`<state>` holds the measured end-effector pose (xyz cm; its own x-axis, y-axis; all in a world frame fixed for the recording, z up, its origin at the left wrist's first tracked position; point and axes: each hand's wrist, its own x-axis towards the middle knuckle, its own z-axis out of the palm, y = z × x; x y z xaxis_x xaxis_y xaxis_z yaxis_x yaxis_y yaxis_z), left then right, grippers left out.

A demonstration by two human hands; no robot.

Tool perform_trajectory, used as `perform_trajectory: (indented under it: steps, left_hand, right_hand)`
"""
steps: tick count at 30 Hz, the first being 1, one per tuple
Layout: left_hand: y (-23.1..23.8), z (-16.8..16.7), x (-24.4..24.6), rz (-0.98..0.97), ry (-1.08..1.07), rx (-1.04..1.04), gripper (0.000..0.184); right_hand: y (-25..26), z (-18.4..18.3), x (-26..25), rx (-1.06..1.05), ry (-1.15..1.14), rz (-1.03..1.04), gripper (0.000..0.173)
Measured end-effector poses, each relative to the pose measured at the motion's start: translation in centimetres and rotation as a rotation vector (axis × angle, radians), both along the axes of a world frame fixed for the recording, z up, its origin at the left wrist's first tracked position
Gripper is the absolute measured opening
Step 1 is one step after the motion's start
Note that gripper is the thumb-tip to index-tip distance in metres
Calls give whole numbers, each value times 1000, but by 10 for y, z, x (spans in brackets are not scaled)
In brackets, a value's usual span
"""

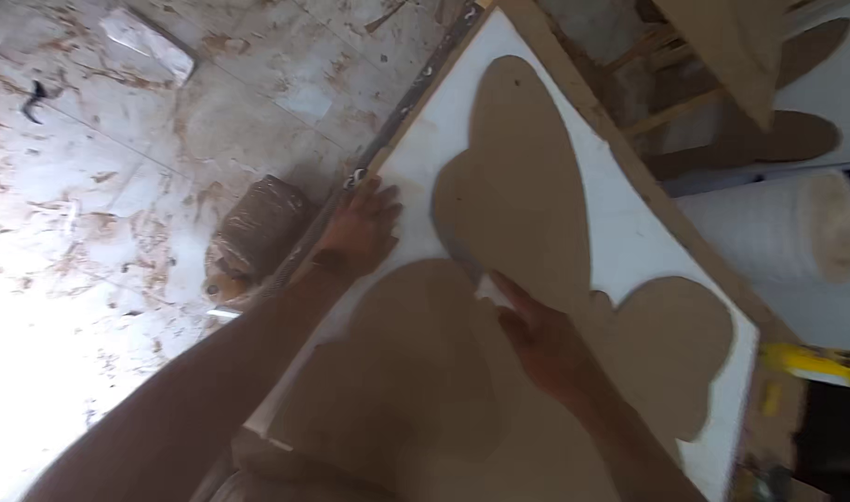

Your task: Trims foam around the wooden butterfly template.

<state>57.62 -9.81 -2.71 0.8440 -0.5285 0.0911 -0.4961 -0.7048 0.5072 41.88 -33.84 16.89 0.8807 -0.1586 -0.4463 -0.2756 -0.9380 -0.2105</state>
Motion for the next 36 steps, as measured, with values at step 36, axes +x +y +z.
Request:
perform_trajectory:
  steps: [36]
  left_hand:
    - [8, -5, 3, -7, -14, 0, 47]
  right_hand:
    - [11, -37, 2, -36, 76, 95, 59]
